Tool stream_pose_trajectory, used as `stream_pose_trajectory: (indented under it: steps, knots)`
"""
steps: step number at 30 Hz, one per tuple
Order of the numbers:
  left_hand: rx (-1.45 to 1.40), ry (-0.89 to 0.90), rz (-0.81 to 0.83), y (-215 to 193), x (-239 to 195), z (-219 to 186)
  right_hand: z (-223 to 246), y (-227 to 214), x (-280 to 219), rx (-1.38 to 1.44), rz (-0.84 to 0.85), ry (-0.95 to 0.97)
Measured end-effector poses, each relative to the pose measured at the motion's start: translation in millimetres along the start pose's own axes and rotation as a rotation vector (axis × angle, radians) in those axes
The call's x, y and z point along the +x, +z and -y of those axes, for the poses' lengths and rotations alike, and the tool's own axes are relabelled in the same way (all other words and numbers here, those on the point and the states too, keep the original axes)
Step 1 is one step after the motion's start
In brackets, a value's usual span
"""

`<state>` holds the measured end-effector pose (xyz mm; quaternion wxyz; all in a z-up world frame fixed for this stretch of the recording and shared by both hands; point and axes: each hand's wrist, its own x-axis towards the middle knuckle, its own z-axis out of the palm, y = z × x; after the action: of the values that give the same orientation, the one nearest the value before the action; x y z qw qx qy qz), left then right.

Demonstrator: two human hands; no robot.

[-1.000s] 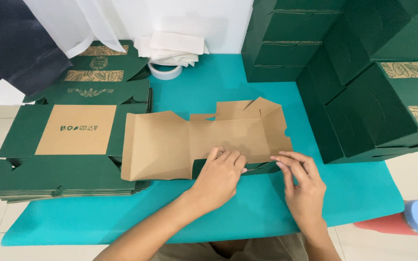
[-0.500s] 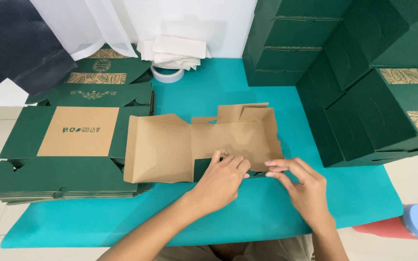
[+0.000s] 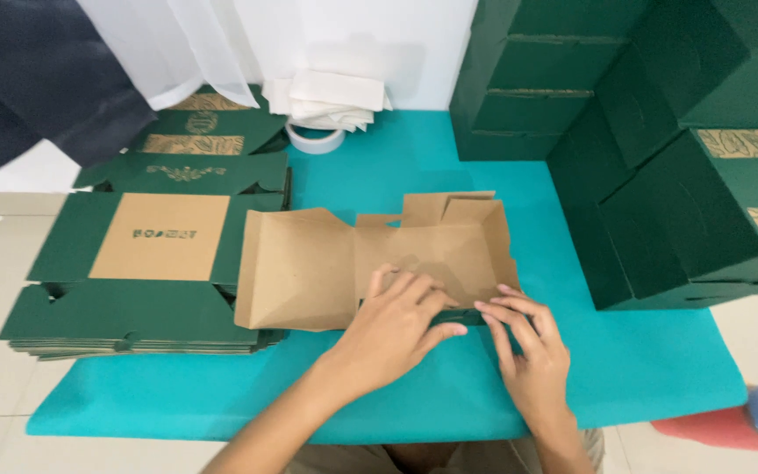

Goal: The person assembles a green cardboard box by hand. They take a flat, pre-cut cardboard sheet, fold the side flaps inward, and then fold the top and bottom flaps to form the box structure. The finished box is placed on a stack of similar boxes.

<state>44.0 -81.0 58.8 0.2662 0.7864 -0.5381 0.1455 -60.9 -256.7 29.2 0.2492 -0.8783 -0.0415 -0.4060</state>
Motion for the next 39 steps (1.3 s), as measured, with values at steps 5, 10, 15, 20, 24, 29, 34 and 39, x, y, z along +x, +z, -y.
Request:
stream_pose_trajectory:
  steps: [5, 10, 15, 20, 24, 29, 34, 39]
  knots:
    - [-0.108, -0.547, -0.347, -30.8, -37.3, -37.3, -2.8, -1.8, -4.0, -0.049, 0.004, 0.078]
    - [-0.308, -0.888, -0.374, -9.1, -55.7, -44.2, 2.4, -5.1, -2.8, -0.083, 0.023, 0.205]
    - [-0.028, -0.829, -0.210, 1.5, -52.1, -34.3, 0.9, -1.2, -7.1, 0.027, -0.003, 0.282]
    - [0.117, -0.700, -0.294, 21.6, -67.8, -30.3, 3.6, -0.5, -6.1, -0.040, -0.014, 0.287]
    - [0.165, -0.598, -0.365, 31.8, -80.9, -27.1, 5.4, -0.6, -3.9, -0.093, 0.007, 0.305]
    - [0.122, -0.461, -0.422, 22.0, -71.1, -29.4, 6.5, -0.2, -3.3, -0.112, 0.021, 0.284]
    - [0.213, -0.325, -0.467, 12.6, -55.9, -37.0, 9.6, -1.7, -3.9, -0.165, 0.009, 0.232]
    - [0.336, -0.250, -0.525, 1.6, -46.3, -43.7, 19.2, -1.8, -8.3, -0.165, 0.052, 0.240]
